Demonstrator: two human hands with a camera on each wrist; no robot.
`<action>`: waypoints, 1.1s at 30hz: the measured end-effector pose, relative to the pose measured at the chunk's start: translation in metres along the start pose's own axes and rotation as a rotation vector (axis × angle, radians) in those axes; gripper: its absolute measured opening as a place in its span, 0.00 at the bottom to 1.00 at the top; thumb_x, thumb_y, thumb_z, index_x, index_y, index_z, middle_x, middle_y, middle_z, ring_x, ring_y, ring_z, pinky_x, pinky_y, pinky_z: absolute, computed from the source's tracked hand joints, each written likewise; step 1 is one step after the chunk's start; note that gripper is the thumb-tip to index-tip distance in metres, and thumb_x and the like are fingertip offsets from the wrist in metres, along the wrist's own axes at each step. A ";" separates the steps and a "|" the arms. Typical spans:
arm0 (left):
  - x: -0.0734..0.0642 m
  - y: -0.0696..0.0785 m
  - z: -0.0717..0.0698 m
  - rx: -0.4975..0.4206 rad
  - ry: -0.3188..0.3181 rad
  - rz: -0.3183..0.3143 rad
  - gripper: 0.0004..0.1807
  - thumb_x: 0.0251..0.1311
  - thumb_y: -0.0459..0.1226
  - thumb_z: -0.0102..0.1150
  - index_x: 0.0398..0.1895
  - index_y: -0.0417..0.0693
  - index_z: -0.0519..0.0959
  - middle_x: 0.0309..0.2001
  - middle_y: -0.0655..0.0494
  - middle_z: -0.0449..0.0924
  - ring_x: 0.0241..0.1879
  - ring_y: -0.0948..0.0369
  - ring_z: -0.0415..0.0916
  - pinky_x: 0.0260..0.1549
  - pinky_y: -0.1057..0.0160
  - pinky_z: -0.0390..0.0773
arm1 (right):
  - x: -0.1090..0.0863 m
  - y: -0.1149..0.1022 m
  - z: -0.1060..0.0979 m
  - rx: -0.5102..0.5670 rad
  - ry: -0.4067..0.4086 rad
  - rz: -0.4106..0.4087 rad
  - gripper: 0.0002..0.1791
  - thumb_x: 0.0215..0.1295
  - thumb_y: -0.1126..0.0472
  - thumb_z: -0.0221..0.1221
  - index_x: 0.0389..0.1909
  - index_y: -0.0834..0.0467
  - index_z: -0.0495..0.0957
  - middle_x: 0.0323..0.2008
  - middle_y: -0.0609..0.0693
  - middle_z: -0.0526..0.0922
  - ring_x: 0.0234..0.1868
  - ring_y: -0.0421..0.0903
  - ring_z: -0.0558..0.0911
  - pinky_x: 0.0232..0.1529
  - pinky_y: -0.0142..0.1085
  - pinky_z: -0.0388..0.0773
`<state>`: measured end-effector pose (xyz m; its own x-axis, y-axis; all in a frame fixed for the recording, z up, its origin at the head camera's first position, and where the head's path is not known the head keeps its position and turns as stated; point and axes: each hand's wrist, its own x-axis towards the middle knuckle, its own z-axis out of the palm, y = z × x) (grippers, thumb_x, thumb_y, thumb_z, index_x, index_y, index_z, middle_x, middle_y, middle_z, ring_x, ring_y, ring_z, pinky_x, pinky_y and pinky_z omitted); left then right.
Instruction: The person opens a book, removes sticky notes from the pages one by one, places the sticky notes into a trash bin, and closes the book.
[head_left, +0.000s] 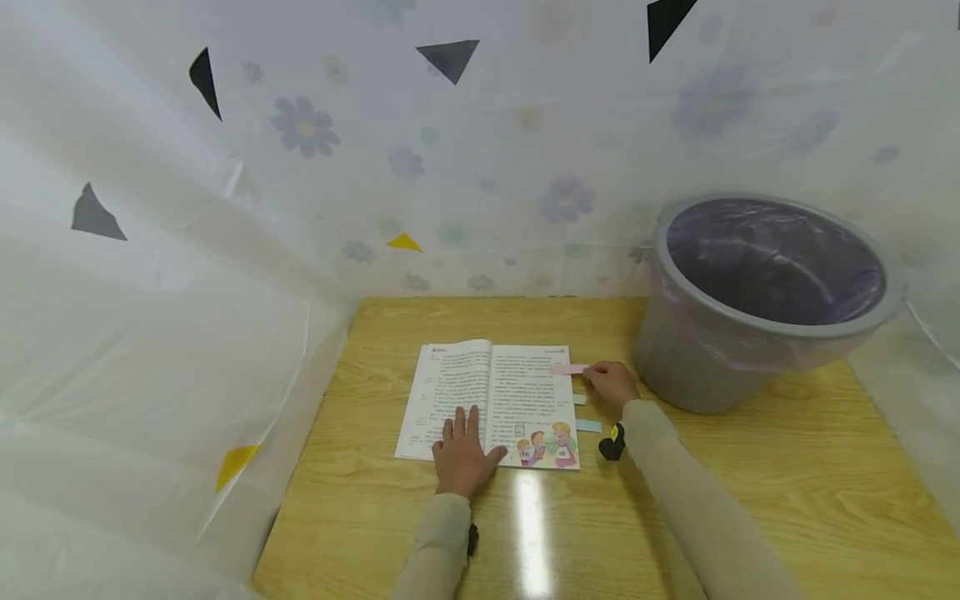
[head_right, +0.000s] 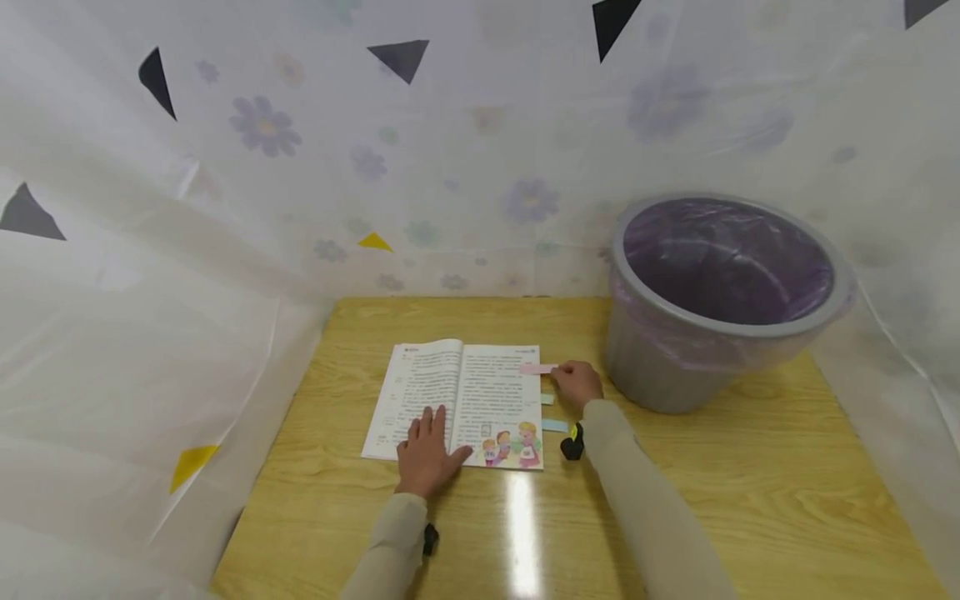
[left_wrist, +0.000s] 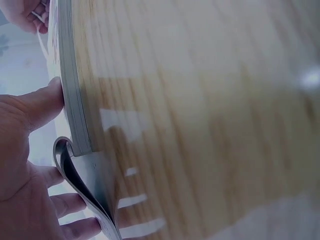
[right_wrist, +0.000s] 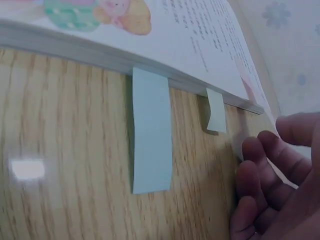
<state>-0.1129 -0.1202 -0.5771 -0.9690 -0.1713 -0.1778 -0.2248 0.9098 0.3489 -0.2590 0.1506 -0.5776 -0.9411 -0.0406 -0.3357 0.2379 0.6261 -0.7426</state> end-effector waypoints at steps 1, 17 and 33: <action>0.000 0.001 -0.001 -0.005 -0.002 0.000 0.50 0.57 0.61 0.63 0.78 0.52 0.55 0.79 0.45 0.51 0.76 0.41 0.53 0.65 0.33 0.62 | 0.000 -0.001 0.000 0.010 0.014 0.011 0.22 0.72 0.50 0.52 0.51 0.63 0.81 0.52 0.61 0.82 0.52 0.55 0.78 0.56 0.49 0.74; -0.001 0.000 0.001 0.016 -0.001 0.004 0.50 0.57 0.63 0.61 0.78 0.53 0.55 0.79 0.46 0.52 0.76 0.42 0.53 0.65 0.34 0.62 | 0.001 0.002 0.003 0.016 0.032 0.086 0.23 0.71 0.48 0.52 0.52 0.61 0.81 0.56 0.60 0.81 0.55 0.55 0.77 0.60 0.51 0.72; 0.000 -0.001 0.000 0.015 0.012 0.014 0.50 0.57 0.62 0.61 0.78 0.52 0.55 0.79 0.45 0.52 0.76 0.42 0.54 0.64 0.35 0.63 | -0.009 -0.005 0.006 -0.028 0.070 0.057 0.21 0.72 0.49 0.50 0.49 0.60 0.81 0.54 0.59 0.81 0.51 0.53 0.76 0.54 0.48 0.73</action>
<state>-0.1130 -0.1210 -0.5778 -0.9732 -0.1632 -0.1618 -0.2099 0.9177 0.3372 -0.2502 0.1433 -0.5739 -0.9409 0.0497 -0.3349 0.2856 0.6478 -0.7063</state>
